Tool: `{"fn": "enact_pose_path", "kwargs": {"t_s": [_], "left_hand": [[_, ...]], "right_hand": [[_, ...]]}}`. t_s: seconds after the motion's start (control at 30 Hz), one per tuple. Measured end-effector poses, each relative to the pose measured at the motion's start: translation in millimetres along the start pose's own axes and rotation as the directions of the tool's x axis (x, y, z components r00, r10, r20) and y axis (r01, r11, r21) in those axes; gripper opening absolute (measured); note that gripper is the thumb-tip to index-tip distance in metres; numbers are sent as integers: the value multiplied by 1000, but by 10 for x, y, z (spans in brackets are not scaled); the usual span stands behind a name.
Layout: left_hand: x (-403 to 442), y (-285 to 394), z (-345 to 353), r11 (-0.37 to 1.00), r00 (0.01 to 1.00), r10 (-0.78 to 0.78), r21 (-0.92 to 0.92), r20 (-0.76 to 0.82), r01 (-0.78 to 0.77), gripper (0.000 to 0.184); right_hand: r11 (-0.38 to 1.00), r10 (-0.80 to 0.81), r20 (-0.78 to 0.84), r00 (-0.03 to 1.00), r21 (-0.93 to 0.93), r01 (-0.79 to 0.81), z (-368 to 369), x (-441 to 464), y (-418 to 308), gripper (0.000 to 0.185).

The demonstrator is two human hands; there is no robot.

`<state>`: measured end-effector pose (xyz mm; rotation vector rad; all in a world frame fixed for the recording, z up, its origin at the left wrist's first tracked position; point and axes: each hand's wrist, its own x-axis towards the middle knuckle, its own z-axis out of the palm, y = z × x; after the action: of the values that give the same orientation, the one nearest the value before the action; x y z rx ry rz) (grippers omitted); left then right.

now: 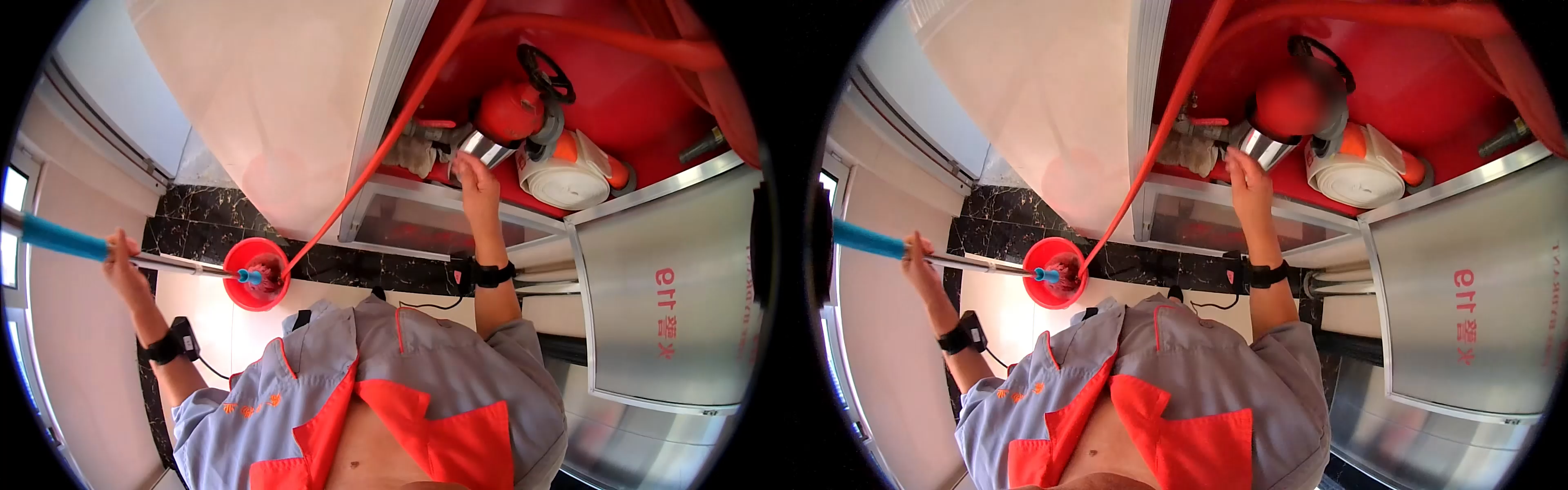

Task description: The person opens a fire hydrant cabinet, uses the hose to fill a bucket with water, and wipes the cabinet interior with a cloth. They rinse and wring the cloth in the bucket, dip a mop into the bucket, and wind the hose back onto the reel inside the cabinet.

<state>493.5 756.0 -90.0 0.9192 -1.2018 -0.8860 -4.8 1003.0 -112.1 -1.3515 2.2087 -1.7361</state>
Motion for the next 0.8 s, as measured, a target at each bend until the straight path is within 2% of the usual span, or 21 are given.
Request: {"fn": "enact_pose_path", "kwargs": {"t_s": [0.03,0.1,0.2,0.23,0.4,0.53,0.8], "left_hand": [[-64,-204,26,997,1000,7,78,-19,-6,25],[-176,-706,-18,994,999,-34,108,35,30,23],[-430,-1291,-30,959,983,-181,227,18,172,22],[-494,-1406,-9,956,970,-241,177,28,233,22],[-643,-1426,42,948,969,-243,220,31,231,23],[-720,-1400,70,939,970,-244,247,-10,239,26],[-787,-1398,-27,935,972,-231,268,-41,233,21]], "right_hand": [[985,-115,-6,993,-133,113,10,87,-147,26],[866,-332,28,943,-388,317,48,240,-363,33],[741,-397,182,900,-515,431,192,438,-420,44],[697,-393,213,895,-566,441,241,476,-399,47],[505,-339,324,884,-730,461,454,548,-219,53],[562,-362,274,891,-698,443,512,524,-85,54],[621,-440,174,881,-650,438,593,555,51,52]]}}
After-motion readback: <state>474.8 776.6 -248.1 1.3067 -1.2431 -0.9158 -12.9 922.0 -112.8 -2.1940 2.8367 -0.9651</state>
